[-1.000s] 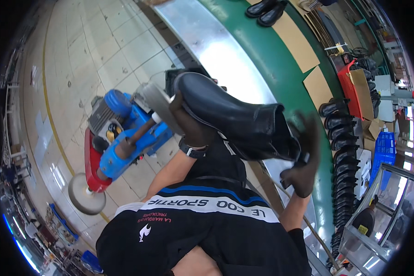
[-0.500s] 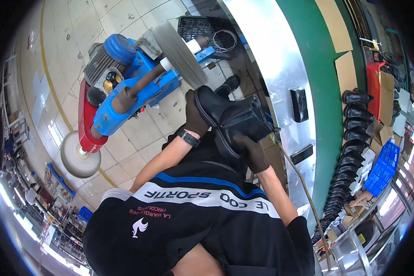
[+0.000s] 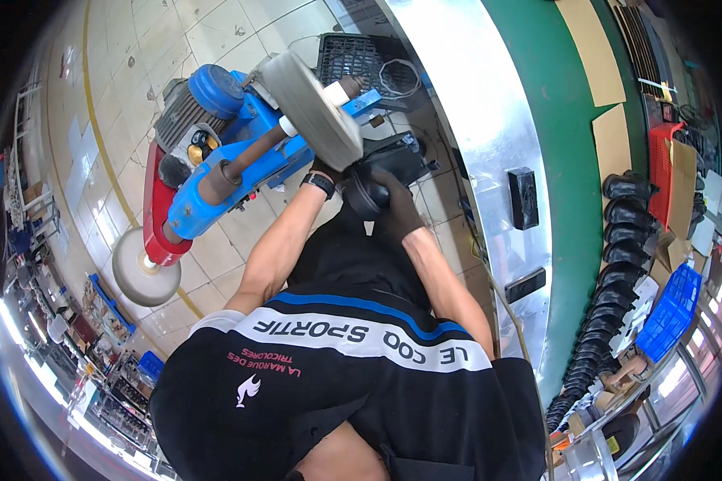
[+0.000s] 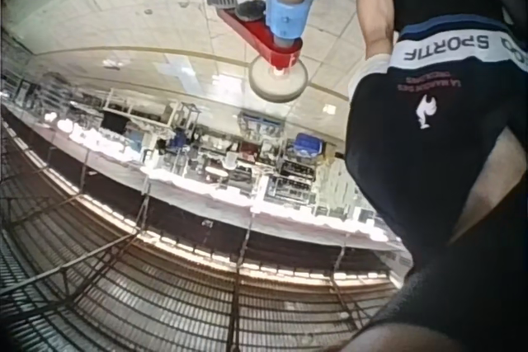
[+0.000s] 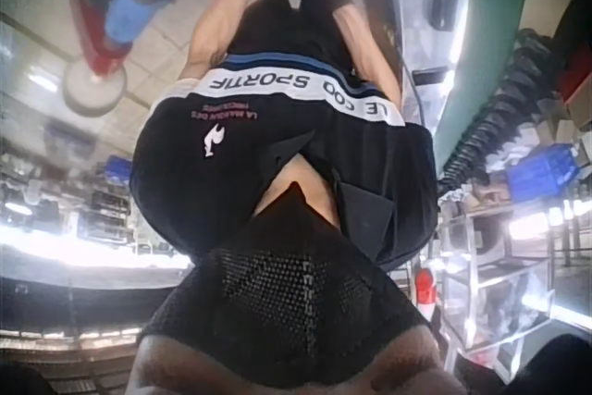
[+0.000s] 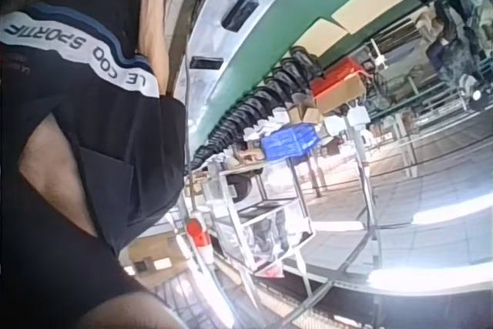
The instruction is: The person uses a rotating buffing machine to polish the exterior of black leather boots. They pick up boots from a green conveyor belt, press them against the spinning wheel to smooth the surface, and then place them back on the belt. The process is repeated for multiple boots throughout the clip.
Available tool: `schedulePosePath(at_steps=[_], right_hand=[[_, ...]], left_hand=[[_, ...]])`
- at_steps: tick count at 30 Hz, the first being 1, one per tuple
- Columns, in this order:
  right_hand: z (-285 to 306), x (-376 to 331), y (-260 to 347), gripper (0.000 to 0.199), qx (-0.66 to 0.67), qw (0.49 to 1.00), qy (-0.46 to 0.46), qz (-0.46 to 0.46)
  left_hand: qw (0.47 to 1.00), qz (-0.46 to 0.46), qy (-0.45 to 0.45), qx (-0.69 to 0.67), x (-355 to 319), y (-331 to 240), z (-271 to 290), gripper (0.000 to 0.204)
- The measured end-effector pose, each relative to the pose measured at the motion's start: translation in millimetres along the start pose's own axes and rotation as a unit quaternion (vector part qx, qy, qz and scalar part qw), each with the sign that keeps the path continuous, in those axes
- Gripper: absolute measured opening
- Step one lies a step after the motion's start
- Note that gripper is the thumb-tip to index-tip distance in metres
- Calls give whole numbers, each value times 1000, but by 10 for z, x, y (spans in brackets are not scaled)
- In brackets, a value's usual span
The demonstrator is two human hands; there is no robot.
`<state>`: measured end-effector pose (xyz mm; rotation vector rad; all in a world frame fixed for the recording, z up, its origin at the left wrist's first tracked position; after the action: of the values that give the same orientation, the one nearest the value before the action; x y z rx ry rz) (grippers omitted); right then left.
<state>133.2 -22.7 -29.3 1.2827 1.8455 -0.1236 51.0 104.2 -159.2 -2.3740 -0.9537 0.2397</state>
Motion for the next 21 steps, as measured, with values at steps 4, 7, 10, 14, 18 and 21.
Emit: schedulePosePath(at_steps=[4, 7, 10, 14, 18, 21], right_hand=[[657, -257, -150, 38, -248, 967, -10, 56], [237, -927, 167, 46, -318, 947, -32, -32], [-110, -1363, 443, 50, -366, 927, -62, -51], [-318, -1466, 653, 51, -526, 846, -64, -52], [-155, -858, 489, 48, -406, 912, -46, 9], [20, -318, 327, 45, -306, 950, -65, -24]], left_hand=[[972, 73, -222, -25, -212, -6, -325, 40], [899, 98, -263, -337, -362, -123, -1063, 45], [966, 114, -188, -139, -472, -264, -1330, 61], [908, 98, -143, -381, -360, -386, -1621, 65], [981, 36, -46, -183, -211, -455, -1335, 47], [792, 171, -59, 583, -91, -639, -836, 44]])
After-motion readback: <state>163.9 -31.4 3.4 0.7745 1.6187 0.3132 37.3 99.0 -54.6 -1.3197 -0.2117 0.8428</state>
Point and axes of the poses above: each hand's wrist, its own x-axis towards the middle knuckle, its own z-axis out of the back of the hand, y = z × x, the point moved 8 cm from there along x, towards the middle knuckle, and after that the axes turned 8 degrees about y, right-handed, at the moved point
